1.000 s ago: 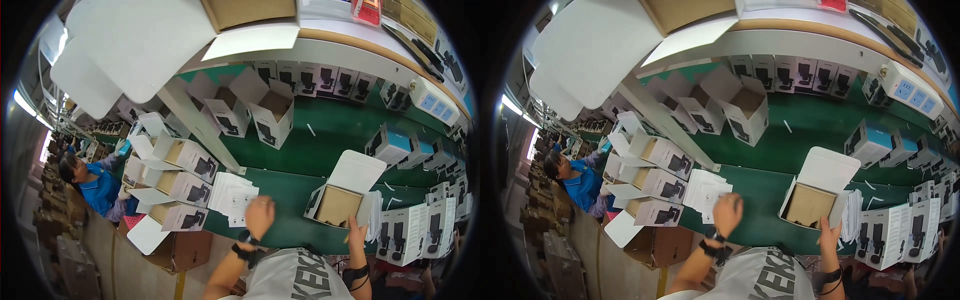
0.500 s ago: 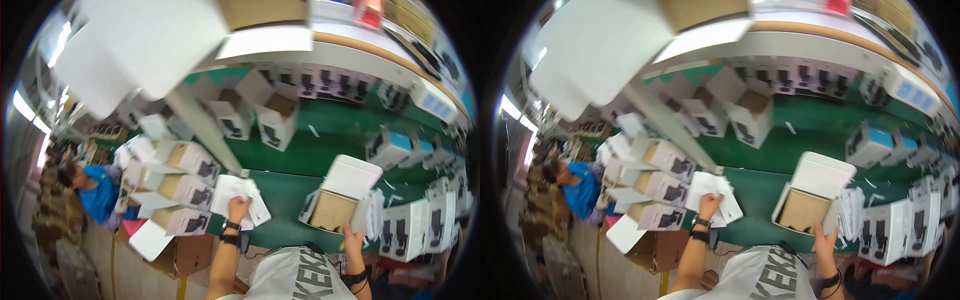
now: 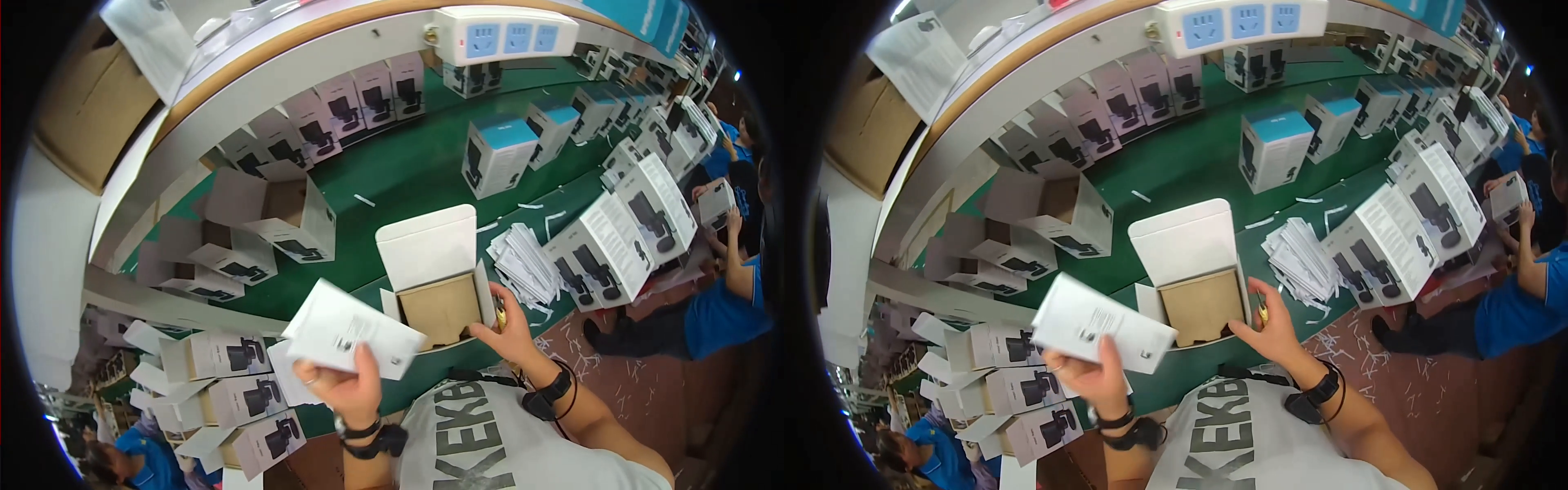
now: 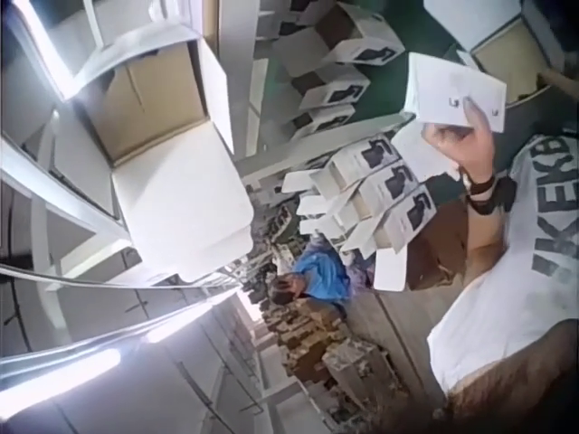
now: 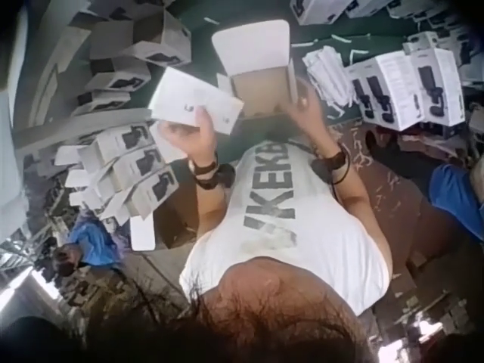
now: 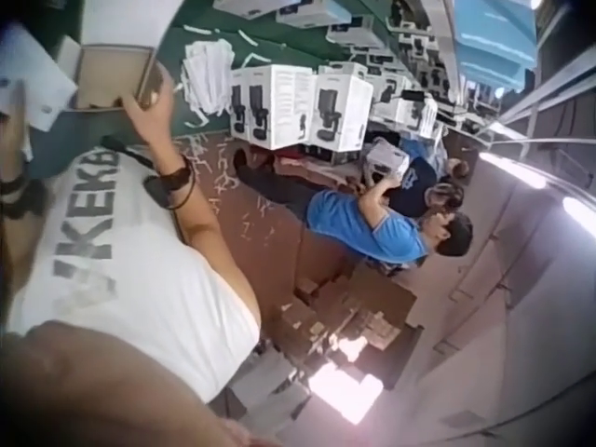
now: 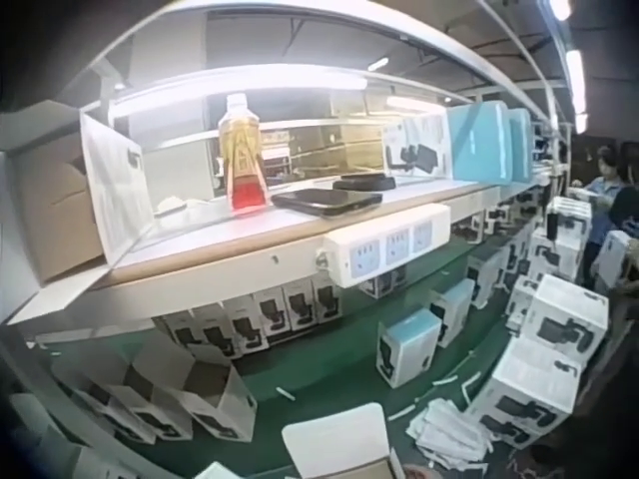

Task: Assembling and packaging products into small white and blue boxes at a manual assembly station.

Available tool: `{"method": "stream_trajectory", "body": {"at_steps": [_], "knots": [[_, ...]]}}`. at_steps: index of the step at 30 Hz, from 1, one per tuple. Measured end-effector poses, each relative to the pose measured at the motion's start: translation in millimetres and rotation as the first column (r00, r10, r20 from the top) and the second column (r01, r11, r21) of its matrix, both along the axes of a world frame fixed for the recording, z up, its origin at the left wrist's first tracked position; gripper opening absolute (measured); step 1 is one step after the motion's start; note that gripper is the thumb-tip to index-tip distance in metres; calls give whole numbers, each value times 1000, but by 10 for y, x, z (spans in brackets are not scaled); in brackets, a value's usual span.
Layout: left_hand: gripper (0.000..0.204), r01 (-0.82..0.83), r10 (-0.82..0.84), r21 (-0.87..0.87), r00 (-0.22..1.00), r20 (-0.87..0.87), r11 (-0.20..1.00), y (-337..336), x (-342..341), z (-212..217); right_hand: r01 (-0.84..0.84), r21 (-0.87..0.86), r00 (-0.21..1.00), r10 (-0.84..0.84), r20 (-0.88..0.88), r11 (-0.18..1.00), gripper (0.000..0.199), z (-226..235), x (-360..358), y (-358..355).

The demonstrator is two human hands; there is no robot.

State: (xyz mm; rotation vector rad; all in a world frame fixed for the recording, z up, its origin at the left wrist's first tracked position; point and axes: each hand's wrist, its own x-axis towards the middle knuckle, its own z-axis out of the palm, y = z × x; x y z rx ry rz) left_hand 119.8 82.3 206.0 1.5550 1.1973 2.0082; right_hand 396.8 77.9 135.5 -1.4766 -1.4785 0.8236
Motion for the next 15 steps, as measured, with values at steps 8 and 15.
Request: {"method": "stream_trajectory", "body": {"at_steps": [8, 15], "knots": [[78, -240, 256, 94, 845, -469, 966, 316, 270, -246, -49, -186, 986, 18, -167, 981, 54, -46, 98, -131], [73, -168, 74, -92, 777, -625, 982, 375, 266, 1, -99, -201, 986, 69, -152, 975, 57, 44, 98, -74]]}}
